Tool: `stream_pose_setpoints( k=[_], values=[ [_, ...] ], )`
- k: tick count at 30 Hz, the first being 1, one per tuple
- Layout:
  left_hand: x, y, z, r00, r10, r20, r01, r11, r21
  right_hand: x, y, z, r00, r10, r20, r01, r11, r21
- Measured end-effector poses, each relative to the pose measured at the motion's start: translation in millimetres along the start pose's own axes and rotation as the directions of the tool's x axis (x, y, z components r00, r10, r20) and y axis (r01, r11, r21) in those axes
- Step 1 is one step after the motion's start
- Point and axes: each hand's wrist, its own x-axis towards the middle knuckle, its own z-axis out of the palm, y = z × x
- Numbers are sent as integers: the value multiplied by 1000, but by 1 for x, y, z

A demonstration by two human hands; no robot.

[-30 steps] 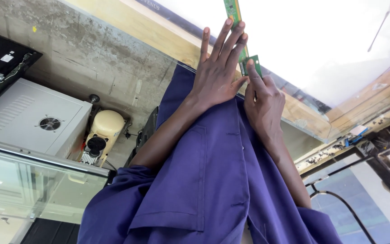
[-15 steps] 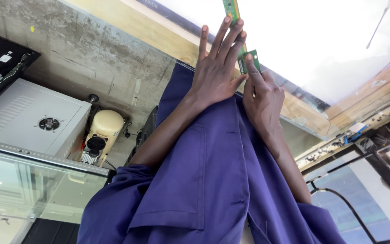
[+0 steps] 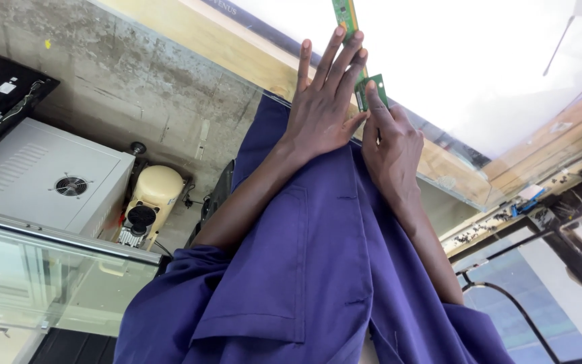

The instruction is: The person handles long green circuit boards on a workbench, using a small tool to manipulate components on the boards. They move the boards around and appear to be performing maintenance or repair work on the electronic components.

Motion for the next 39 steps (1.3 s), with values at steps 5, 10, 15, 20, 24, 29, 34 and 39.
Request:
stream_pose_setpoints(
  k=[5, 10, 15, 20, 24, 29, 34, 39],
  values=[
    [-4, 2, 0, 1000, 9, -18, -10, 999, -31, 5, -7, -4, 1000, -5, 4, 5, 1000, 4],
    [-3, 1, 10, 996, 4, -92, -9, 998, -62, 5, -8, -5, 1000, 3, 27, -3, 1000, 21],
    [-1, 2, 0, 999, 7, 34, -8, 999, 32, 14, 7, -14, 992, -2, -126, 12, 997, 76],
    [-2, 2, 0, 998, -2, 60, -1, 999, 47, -10, 8, -27, 999, 32, -37, -29, 996, 82],
    [-3, 1, 7, 996, -1, -91, 0, 1000, -19, -17, -13, -28, 989, -74, 127, 71, 997, 29],
    [-2, 4, 17, 979, -28, -201, 3, 992, -123, -1, -15, -20, 982, -142, 128, 144, 990, -4],
    [-6, 3, 13, 990, -30, -137, 20, 997, -74, -5, -16, -25, 977, -143, 162, 149, 988, -30],
    [-4, 3, 8, 996, -19, -85, 24, 998, 61, -24, -17, -33, 975, -99, 197, 115, 991, -71]
  ],
)
